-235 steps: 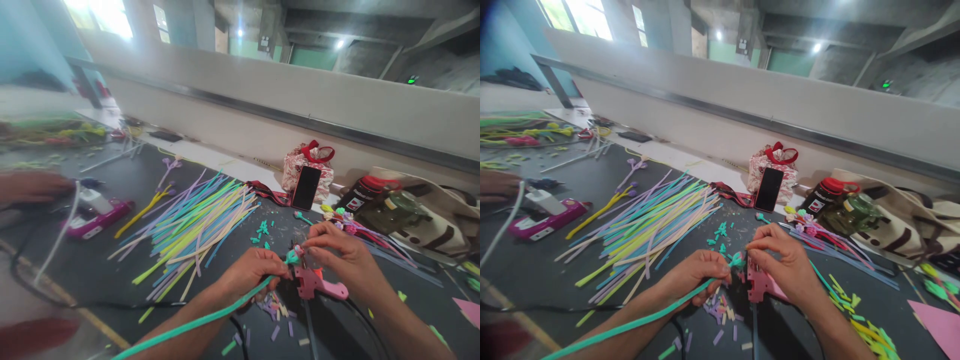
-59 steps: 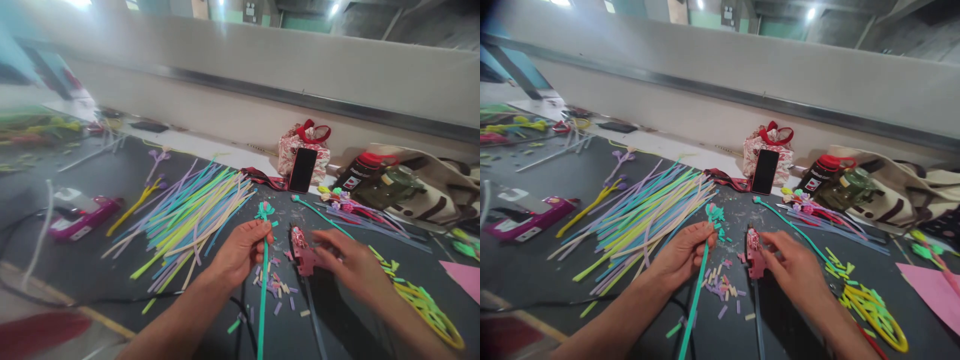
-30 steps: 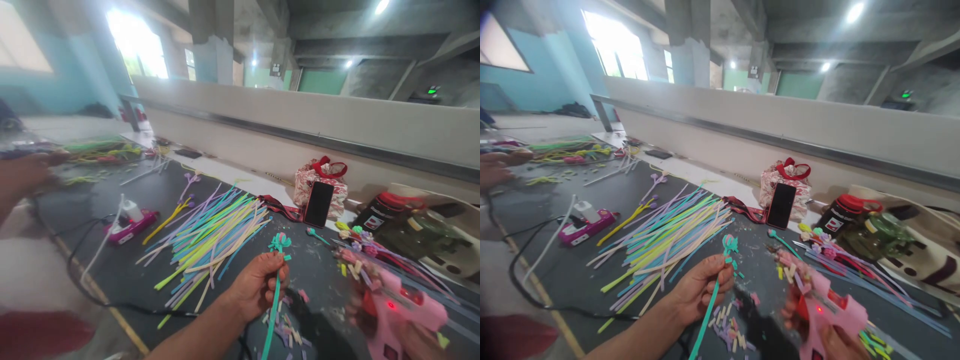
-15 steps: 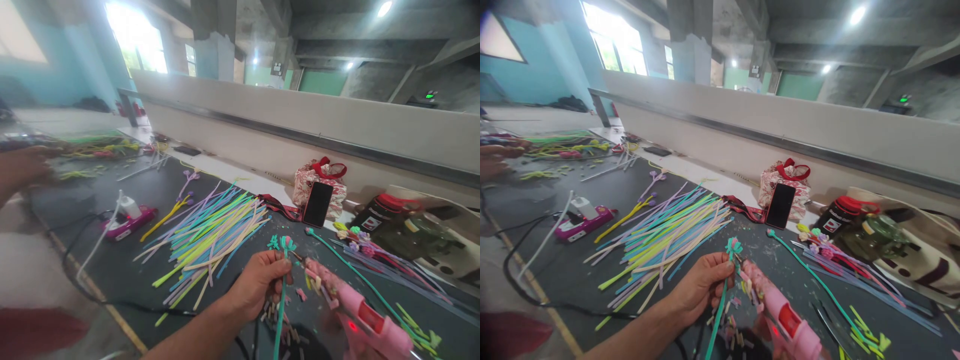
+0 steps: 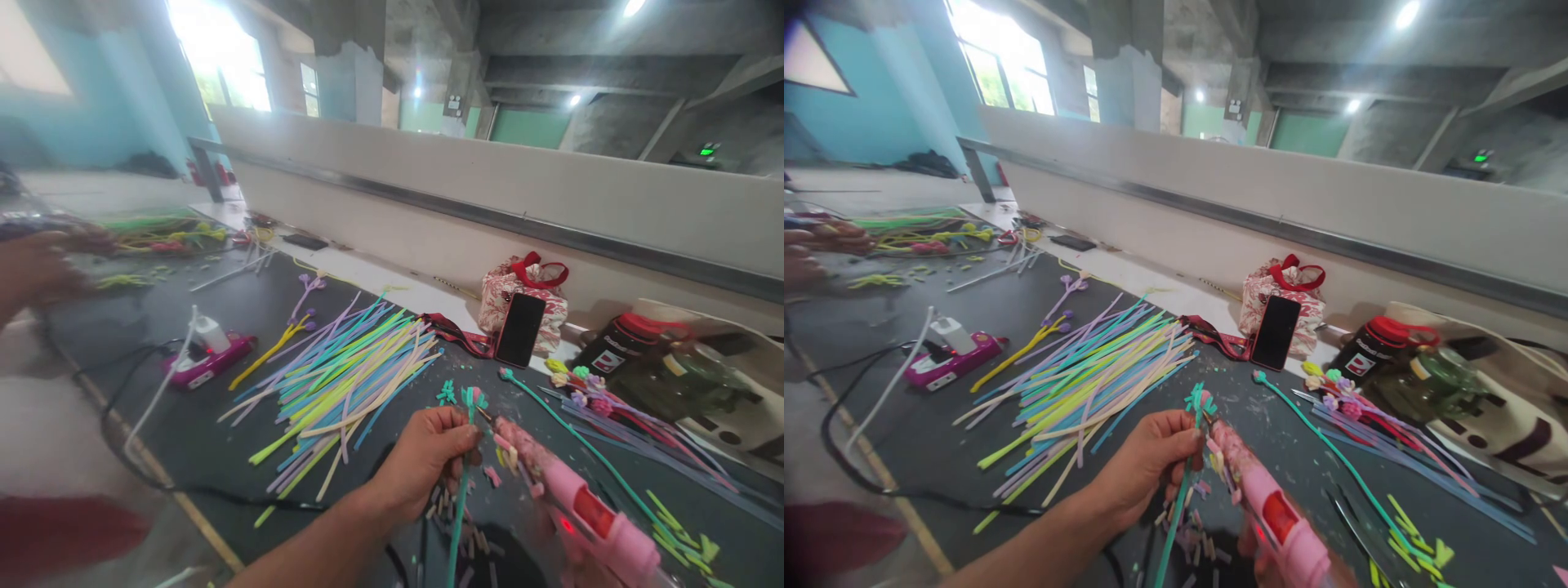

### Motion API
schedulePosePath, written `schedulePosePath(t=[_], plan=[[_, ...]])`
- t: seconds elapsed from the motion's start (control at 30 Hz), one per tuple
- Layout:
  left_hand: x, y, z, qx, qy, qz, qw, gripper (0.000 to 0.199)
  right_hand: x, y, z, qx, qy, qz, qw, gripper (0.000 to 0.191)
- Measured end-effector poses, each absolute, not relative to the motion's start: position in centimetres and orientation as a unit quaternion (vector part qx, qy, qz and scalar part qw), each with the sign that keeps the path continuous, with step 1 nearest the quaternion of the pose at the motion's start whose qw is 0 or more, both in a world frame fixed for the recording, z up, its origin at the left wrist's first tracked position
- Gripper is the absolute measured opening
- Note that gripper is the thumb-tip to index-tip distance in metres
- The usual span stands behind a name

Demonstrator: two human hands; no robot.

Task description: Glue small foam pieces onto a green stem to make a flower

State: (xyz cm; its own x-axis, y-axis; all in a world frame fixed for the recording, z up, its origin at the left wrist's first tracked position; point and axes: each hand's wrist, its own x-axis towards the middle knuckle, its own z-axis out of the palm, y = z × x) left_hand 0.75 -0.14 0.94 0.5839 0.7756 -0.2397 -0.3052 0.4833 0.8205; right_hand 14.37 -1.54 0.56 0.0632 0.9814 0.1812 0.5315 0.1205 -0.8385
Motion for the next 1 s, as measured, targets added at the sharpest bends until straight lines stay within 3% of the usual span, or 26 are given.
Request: schedulePosePath(t=[0.5,0.77,1.0], plan=[[0.8,-0.1,0.9,0.417,0.332,0.343,0.774,0.026,14.8,-2.2,0.2,-0.578,-0.642,0.284,0.416,0.047],[0.8,-0.1,0.8,0.42,0.335,0.339,0.772,0.024,16.2,-1.9,0.9,-0.577,-0.643,0.288,0.413,0.031],[0.9,-0.1,1.1,0.423,0.349,0.335,0.766,0.025,16.0,-2.2,0.0,-0.585,-0.637,0.295,0.407,0.036]])
